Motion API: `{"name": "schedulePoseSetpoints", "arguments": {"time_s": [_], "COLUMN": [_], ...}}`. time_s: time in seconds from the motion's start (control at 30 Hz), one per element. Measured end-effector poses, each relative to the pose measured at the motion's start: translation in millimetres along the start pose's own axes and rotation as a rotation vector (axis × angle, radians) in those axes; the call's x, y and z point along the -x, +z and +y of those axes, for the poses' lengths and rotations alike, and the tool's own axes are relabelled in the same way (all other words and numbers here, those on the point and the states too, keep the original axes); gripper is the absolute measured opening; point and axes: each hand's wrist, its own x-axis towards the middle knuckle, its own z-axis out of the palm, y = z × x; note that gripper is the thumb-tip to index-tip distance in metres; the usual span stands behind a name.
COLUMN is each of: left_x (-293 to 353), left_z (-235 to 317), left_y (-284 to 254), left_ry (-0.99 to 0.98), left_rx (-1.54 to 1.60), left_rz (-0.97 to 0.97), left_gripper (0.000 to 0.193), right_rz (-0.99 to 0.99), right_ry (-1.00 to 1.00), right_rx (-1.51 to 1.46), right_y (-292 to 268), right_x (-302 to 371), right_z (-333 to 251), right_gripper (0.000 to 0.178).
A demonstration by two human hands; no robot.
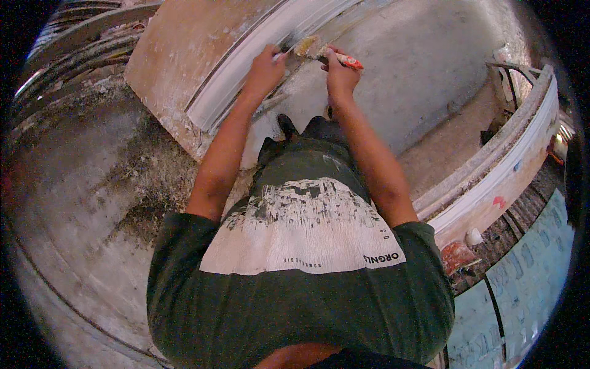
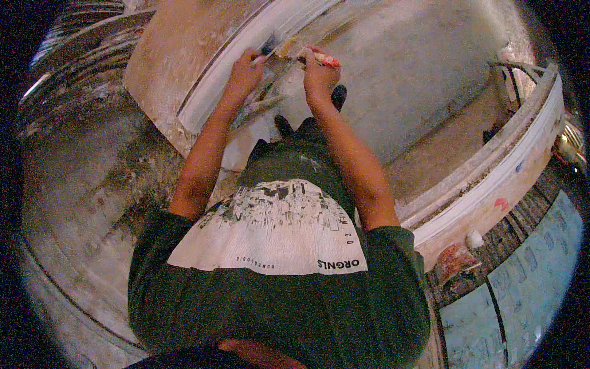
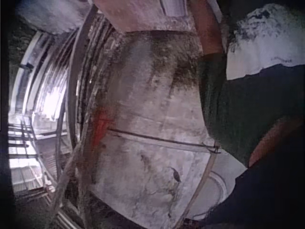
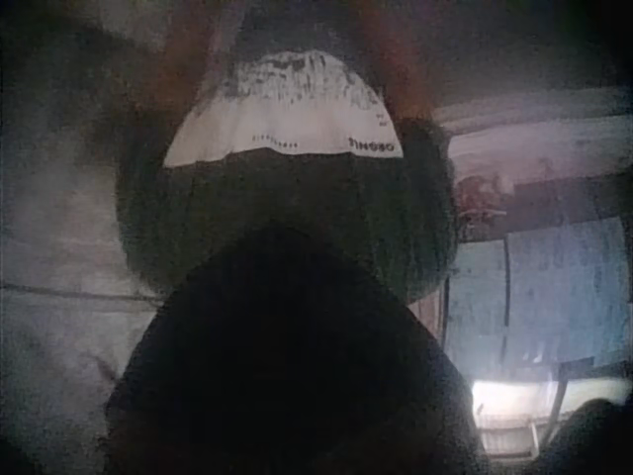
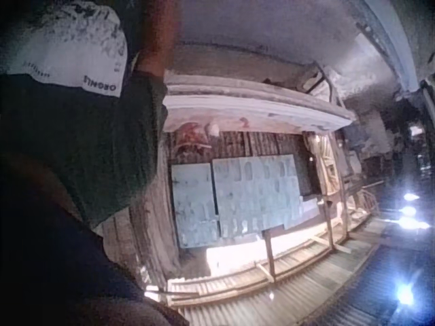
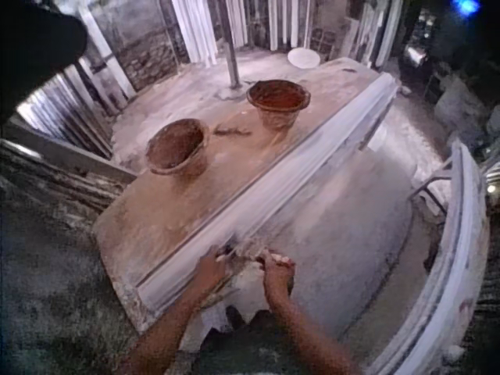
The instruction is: The person cleans a long white molding piece on a workbench using a brush and a scraper. They repeatedly scrub and scrape the surface, then lift and reposition the molding to continue cleaning different sections.
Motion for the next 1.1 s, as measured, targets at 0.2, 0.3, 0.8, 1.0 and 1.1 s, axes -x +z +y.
{"name": "schedulePoseSetpoints", "arguments": {"time_s": [0.2,0.3,0.8,1.0,1.1], "left_x": [46,1,-6,-93,-22], "left_z": [-37,-20,0,57,5], "left_y": [-40,-19,6,23,-30], "left_ry": [-0.059,0.016,0.077,0.267,0.227], "left_rx": [-0.138,-0.077,-0.1,-0.249,-0.372], "left_rz": [-0.027,-0.055,0.018,-0.105,-0.163], "left_gripper": [0.029,0.03,0.03,0.037,0.04], "right_rz": [0.034,0.047,-0.009,-0.035,0.013], "right_ry": [-0.024,-0.048,-0.023,-0.113,-0.079], "right_rx": [-0.094,-0.162,-0.115,-0.143,-0.118], "right_y": [-22,-23,-32,-36,-52], "right_x": [-27,-43,-52,-68,-59], "right_z": [-9,-10,-18,-34,-39], "right_gripper": [0.017,0.018,0.018,0.022,0.022]}}
